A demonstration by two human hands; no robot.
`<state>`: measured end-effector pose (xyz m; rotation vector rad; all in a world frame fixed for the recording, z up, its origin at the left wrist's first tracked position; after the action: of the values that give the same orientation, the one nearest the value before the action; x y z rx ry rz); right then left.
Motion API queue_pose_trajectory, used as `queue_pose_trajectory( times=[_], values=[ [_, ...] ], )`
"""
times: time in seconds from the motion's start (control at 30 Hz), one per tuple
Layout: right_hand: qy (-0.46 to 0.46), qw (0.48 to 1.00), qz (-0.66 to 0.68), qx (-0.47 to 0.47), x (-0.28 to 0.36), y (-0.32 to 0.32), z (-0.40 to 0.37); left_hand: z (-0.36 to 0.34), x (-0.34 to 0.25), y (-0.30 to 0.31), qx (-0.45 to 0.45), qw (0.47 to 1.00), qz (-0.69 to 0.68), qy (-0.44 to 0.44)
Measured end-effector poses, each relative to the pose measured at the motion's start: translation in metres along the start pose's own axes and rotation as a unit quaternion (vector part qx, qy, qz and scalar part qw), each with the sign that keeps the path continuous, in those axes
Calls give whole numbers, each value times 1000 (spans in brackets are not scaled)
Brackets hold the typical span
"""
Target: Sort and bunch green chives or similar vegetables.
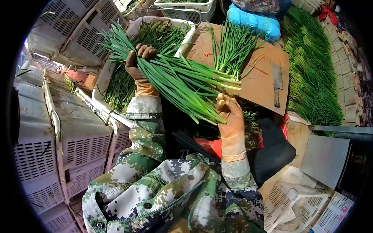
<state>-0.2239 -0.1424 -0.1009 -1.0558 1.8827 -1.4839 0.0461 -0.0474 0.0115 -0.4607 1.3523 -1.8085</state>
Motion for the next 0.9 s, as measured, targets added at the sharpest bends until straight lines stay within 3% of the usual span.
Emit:
queue_pose_trajectory(
  times=[0.07,0.1,0.27,0.33,0.4,0.47,0.5,0.53,0.6,0.63,0.7,0.73,0.83,0.9],
  values=[
    [27,999,-19,-1,4,-9,-5,1,-2,0,2,1000,12,-2],
    [23,994,-106,19,5,-16,-6,2,-2,1,8,1000,9,3],
    [-8,990,-139,12,-4,-22,-11,2,-3,0,16,1000,-18,13],
    [40,964,-258,-41,6,-17,-11,2,-1,-2,20,1000,-20,13],
    [43,962,-267,-37,9,-17,-10,2,1,-3,3,1000,0,3],
    [52,917,-395,2,10,-26,-9,2,-1,-5,11,1000,7,6],
    [67,834,-548,-14,22,-37,-12,1,-2,-5,19,1000,4,9],
    [130,786,-603,52,28,-52,-14,0,-2,-3,17,1000,4,11],
    [184,659,-725,82,36,-73,-20,0,1,-11,55,998,-2,21],
    [186,658,-725,81,36,-77,-23,0,2,-14,65,998,-6,25],
    [274,415,-867,22,38,-93,-40,0,2,-19,76,997,-5,24],
    [273,415,-867,22,36,-96,-47,-1,2,-21,84,996,-3,23],
    [370,521,-768,-53,58,-109,-81,-3,0,-28,97,995,2,22],
    [400,520,-754,-27,52,-121,-80,-4,5,-29,89,996,12,21]
  ],
)
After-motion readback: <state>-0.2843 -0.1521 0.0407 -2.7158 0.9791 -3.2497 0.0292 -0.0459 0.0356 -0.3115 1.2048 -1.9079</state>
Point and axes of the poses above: each hand's wrist, its own z-axis towards the middle knuckle, its own y-axis out of the back of the hand, x = y × z, the point moved 9 cm from there along z, towards the middle knuckle, and after that the axes turned 7 degrees about z, right-handed, at the moved point
